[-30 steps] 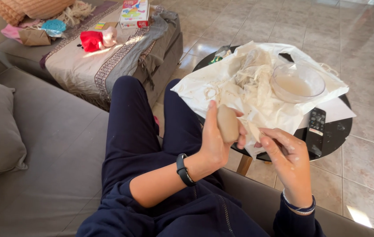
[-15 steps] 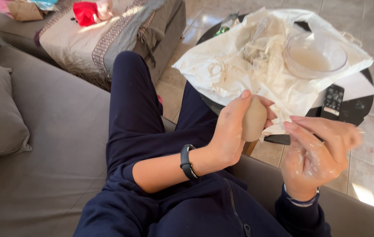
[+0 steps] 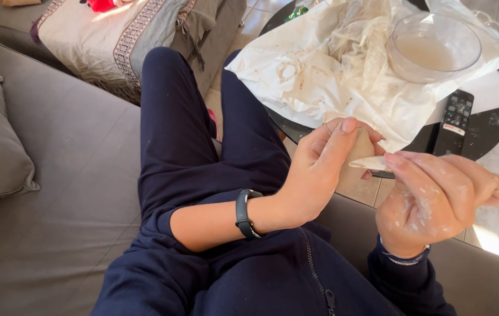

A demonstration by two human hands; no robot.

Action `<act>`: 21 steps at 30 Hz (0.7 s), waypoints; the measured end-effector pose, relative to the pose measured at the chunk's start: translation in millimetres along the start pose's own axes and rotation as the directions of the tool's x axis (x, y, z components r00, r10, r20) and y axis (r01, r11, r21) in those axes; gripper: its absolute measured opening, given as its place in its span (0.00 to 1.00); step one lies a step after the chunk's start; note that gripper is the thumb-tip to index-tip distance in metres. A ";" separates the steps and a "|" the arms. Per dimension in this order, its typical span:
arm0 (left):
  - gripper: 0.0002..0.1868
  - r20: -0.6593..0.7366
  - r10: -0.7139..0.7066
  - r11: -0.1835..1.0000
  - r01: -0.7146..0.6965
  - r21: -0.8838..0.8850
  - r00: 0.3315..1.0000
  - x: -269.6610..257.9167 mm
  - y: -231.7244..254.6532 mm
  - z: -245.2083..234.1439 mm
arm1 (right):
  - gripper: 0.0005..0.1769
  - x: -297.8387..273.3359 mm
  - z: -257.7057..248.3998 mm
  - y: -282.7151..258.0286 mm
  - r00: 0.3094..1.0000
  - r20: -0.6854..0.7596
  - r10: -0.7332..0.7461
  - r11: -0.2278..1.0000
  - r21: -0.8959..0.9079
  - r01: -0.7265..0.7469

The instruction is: The person sits on a sofa and shapes a piece of clay into a smooth ball using both hands. They then use a small white tool to carve lines and texture into the surface of the clay ball.

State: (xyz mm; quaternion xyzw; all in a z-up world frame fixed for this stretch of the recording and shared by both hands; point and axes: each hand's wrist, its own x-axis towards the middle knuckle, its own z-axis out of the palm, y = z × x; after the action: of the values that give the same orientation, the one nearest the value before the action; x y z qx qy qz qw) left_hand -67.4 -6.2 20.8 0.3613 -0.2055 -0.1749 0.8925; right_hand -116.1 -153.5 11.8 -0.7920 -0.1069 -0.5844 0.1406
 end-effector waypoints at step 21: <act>0.20 -0.019 0.026 0.999 -0.027 -0.028 0.999 -6.5 7.0 5.9 | 0.10 0.9 -2.6 -5.4 0.999 0.032 -0.040 0.999 -0.016 0.040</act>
State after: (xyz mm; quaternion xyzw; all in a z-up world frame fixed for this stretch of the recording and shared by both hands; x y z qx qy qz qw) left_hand -74.6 -1.8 28.1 0.3476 -0.1996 -0.1626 0.9016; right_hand -120.0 -149.3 13.9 -0.7999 -0.1202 -0.5755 0.1207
